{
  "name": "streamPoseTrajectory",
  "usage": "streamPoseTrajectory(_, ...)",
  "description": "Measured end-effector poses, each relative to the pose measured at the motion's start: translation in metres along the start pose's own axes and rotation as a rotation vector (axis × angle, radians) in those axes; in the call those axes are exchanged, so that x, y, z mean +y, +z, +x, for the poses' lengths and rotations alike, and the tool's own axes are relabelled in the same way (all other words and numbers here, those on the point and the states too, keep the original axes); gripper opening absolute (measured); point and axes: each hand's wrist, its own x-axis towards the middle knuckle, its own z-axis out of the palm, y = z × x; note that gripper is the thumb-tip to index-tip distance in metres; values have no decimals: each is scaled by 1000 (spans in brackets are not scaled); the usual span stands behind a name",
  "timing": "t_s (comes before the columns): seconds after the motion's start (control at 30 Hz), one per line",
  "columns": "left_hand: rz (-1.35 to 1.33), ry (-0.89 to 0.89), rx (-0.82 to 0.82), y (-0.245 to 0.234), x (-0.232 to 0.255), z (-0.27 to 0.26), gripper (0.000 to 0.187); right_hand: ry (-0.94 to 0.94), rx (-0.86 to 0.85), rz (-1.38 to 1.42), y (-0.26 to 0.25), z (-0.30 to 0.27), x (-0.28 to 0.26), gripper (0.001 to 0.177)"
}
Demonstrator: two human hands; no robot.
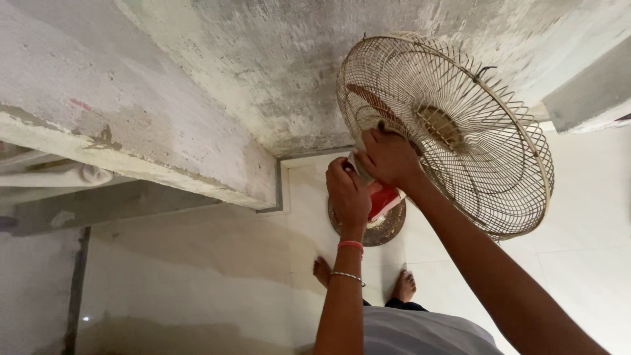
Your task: The person cleans a ceiling-mounted electric fan using a cloth. They wipe the metal wire cage and the red motor housing, moving around the fan to clean different sections.
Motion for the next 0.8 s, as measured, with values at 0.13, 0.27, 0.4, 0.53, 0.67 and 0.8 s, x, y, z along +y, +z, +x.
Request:
streamPoseTrajectory(0.13, 19, 4, 19, 1, 2, 0, 26, 12, -182, 3, 14, 32, 11, 40)
streamPoseTrajectory(0.27, 74, 13, 33, 1, 6, 1, 31, 51, -195, -69, 34, 50, 17, 36)
streamPoseTrajectory(0.4, 133, -16, 34, 4, 7, 5, 33, 32, -199, -60, 31, 53, 18, 34)
streamPoseTrajectory(0.53, 104, 2, 32, 2, 6, 4, 37, 162, -20, -21, 18, 24, -1, 34)
streamPoseTrajectory(0.67, 23, 0, -1, -4, 7, 6, 36, 136, 274, 48, 22, -31, -16, 30)
streamPoseTrajectory(0.8, -17, -44, 2, -3, 7, 5, 32, 25, 526, 88, 46, -96, -18, 38)
